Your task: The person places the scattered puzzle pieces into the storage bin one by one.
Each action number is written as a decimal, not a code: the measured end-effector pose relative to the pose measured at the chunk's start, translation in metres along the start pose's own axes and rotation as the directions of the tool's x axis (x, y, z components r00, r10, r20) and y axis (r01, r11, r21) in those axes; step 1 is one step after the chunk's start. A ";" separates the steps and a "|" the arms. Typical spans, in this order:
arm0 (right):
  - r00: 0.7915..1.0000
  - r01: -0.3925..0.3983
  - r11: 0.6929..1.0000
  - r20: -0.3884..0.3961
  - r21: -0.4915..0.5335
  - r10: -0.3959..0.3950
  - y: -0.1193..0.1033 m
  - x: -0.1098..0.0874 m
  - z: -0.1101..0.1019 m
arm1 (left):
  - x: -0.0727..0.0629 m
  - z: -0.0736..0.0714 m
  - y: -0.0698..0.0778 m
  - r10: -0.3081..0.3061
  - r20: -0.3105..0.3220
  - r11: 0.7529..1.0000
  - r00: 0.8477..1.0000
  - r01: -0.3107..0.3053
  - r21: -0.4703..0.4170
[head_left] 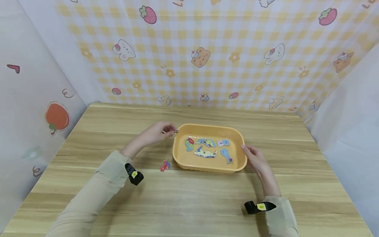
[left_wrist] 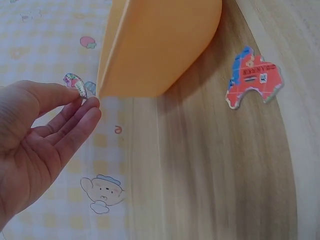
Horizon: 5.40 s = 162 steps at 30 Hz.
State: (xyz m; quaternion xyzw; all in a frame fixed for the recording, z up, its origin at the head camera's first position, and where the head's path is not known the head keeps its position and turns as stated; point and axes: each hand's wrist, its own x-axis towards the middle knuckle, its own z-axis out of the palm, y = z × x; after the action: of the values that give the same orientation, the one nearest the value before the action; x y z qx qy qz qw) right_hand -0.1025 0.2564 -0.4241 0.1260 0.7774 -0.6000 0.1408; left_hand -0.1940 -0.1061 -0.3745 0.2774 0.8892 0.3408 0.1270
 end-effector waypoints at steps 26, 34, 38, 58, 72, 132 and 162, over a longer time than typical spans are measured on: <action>0.999 -0.021 0.999 -0.038 0.036 0.022 0.000 0.004 0.002 | 0.028 0.030 0.049 0.071 0.275 0.980 0.959 -0.118 0.161; 0.998 -0.023 1.000 -0.060 0.006 0.023 -0.001 0.003 0.004 | 0.040 0.054 0.049 -0.064 0.424 0.966 0.903 -0.050 0.252; 0.998 -0.020 1.000 -0.066 -0.005 0.020 -0.001 0.002 0.005 | 0.044 0.061 0.045 -0.086 0.457 0.960 0.885 -0.050 0.277; 0.998 -0.013 1.000 -0.053 0.007 0.014 0.000 0.003 0.005 | 0.009 0.025 0.023 0.038 0.107 0.999 0.994 -0.037 -0.017; 0.998 -0.014 1.000 -0.058 0.000 0.014 -0.001 0.005 0.002 | -0.033 0.015 -0.022 -0.095 0.008 0.990 0.995 0.095 -0.105; 0.998 -0.008 1.000 -0.065 0.012 0.009 0.002 0.003 0.003 | -0.052 0.055 -0.033 -0.095 0.121 0.990 0.988 0.106 -0.092; 0.998 -0.018 0.998 -0.067 0.057 0.022 0.001 0.005 0.005 | -0.067 0.059 -0.039 -0.165 -0.035 0.960 0.986 0.152 -0.236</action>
State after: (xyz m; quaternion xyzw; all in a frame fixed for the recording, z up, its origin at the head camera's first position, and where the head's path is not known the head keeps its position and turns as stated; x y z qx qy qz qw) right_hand -0.1061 0.2515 -0.4281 0.1579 0.7630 -0.6158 0.1171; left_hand -0.1310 -0.1379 -0.4417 0.1792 0.8656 0.4389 0.1614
